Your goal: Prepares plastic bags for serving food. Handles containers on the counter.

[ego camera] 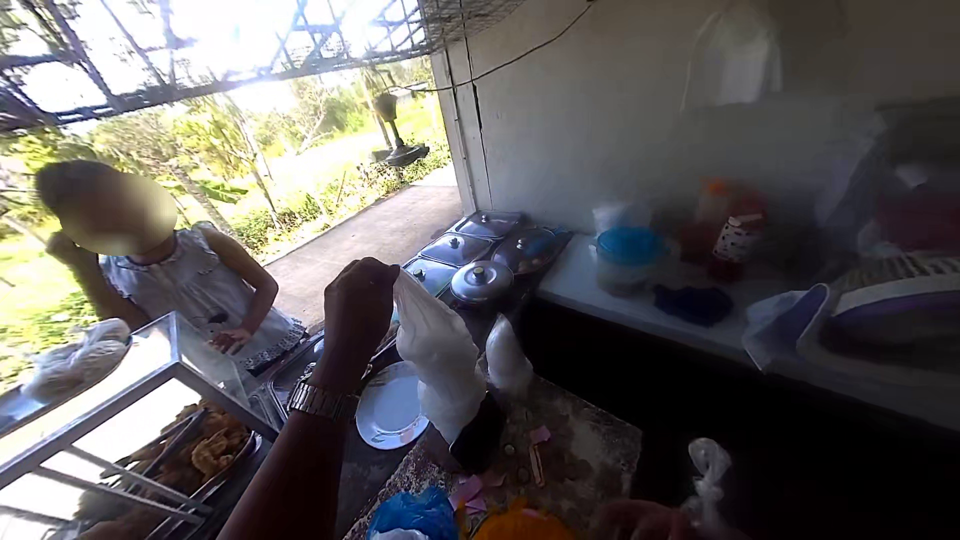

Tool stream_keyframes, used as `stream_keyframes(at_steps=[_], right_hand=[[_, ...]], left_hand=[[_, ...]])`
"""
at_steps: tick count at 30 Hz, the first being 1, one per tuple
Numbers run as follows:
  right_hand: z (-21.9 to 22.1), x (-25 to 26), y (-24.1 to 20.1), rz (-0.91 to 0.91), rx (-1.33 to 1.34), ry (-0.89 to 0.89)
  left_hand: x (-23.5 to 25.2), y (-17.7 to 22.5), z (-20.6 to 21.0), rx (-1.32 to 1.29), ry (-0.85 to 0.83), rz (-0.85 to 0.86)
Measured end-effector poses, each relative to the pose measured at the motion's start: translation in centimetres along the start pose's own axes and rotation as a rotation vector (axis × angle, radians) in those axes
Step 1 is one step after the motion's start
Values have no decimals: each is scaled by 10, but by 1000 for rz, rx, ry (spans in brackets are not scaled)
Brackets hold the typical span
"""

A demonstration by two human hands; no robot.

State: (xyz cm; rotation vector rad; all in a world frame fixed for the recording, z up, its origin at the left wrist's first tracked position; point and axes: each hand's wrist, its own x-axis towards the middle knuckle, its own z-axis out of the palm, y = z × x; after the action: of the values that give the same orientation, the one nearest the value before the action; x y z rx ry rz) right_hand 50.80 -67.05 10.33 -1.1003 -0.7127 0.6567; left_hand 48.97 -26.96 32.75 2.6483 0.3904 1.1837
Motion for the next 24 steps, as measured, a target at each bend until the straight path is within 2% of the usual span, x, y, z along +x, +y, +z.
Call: stream_keyframes(at_steps=[3,7,8,10,14,17,19,22,24], right_hand=[[27,45,-8,-20,99,-111],[59,83,-4,-49,91,-167],[60,93,0,-59,58,-164],[56,121,16,-50,-18,-119],[49,200,58,83,-52,13],[54,247,74,209,-89,130],[63,257,76,272,-49,271],[61,260,86,273,-5,332],[57,256,90,280,-57,361]], left_hand=[[-12,17,-20,29,76,-39],[-17,-19,-18,174,-144,-58],[-18,-25,-19,192,-153,-65],[-19,-31,-21,204,-129,-63],[-21,-44,-17,179,-162,-82],[-21,-53,-14,143,-148,-80],[-17,-51,-23,73,-80,-115],[-13,-44,-53,-130,172,-203],[-27,-40,-82,-265,325,-160]])
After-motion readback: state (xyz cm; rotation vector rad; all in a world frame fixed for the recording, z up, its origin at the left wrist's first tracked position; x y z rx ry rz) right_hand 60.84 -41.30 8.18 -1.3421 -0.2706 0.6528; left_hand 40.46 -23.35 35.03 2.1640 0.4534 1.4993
